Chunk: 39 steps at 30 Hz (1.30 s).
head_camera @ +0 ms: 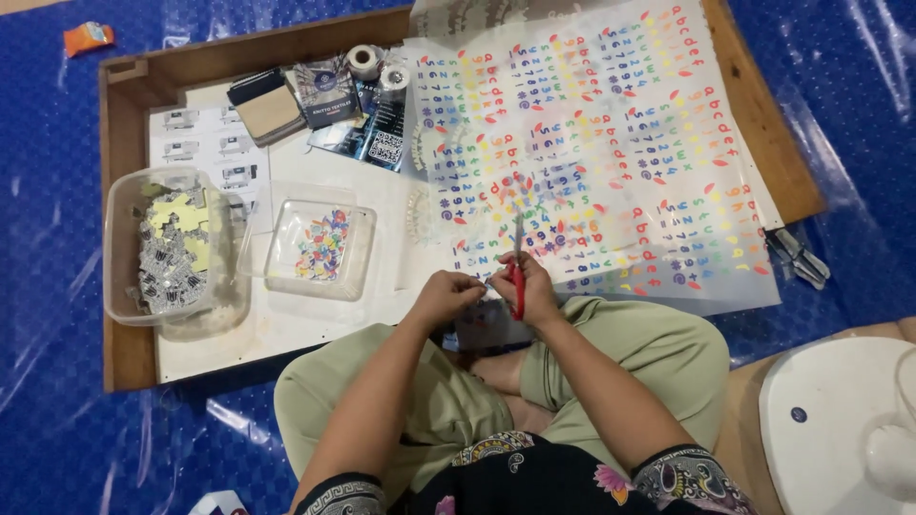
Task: Cutting out individual printed letters from a large sheet using scissors
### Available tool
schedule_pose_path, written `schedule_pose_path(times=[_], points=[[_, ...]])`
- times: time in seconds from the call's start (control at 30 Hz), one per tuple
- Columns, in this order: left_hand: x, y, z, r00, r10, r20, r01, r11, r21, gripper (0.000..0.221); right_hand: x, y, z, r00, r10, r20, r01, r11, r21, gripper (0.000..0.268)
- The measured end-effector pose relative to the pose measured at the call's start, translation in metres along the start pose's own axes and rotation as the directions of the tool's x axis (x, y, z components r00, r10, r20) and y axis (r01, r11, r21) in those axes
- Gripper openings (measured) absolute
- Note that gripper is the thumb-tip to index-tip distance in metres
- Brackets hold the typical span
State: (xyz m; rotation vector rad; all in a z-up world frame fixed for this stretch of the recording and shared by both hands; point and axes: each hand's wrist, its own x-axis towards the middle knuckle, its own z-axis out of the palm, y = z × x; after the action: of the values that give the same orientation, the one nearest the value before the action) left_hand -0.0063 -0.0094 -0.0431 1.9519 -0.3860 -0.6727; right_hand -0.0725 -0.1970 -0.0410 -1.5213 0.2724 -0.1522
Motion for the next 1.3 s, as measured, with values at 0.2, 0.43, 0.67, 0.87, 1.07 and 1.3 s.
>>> schedule_pose_path(times=[0.2, 0.43, 0.67, 0.87, 1.07, 1.3], points=[[-0.001, 0.010, 0.004, 0.998, 0.009, -0.057, -0.013, 0.998, -0.067, 0.024, -0.003, -0.001, 0.008, 0.995, 0.022, -0.094, -0.025, 0.999, -0.028, 0.026], [-0.002, 0.010, -0.001, 0.996, 0.023, -0.087, -0.024, 1.000, -0.011, 0.017, 0.001, 0.004, 0.008, 0.997, -0.021, -0.080, 0.014, 0.995, -0.095, 0.028], [0.002, 0.001, 0.002, 0.997, 0.020, -0.081, -0.024, 0.998, -0.052, 0.016, 0.009, 0.024, -0.001, 1.000, -0.030, 0.008, 0.030, 0.999, -0.027, 0.033], [-0.002, 0.024, -0.019, 0.974, -0.109, -0.197, -0.004, 0.867, -0.498, 0.025, 0.005, 0.020, -0.011, 0.966, -0.037, 0.255, 0.035, 0.999, 0.011, 0.041], [-0.011, 0.033, -0.032, 0.971, -0.184, -0.153, 0.025, 0.713, -0.701, 0.025, -0.003, -0.002, -0.002, 0.900, 0.091, 0.426, 0.038, 0.958, -0.284, 0.045], [-0.001, 0.013, -0.027, 0.971, -0.197, -0.138, 0.040, 0.699, -0.714, 0.020, -0.004, 0.005, -0.001, 0.899, 0.145, 0.413, -0.008, 0.949, -0.316, 0.044]])
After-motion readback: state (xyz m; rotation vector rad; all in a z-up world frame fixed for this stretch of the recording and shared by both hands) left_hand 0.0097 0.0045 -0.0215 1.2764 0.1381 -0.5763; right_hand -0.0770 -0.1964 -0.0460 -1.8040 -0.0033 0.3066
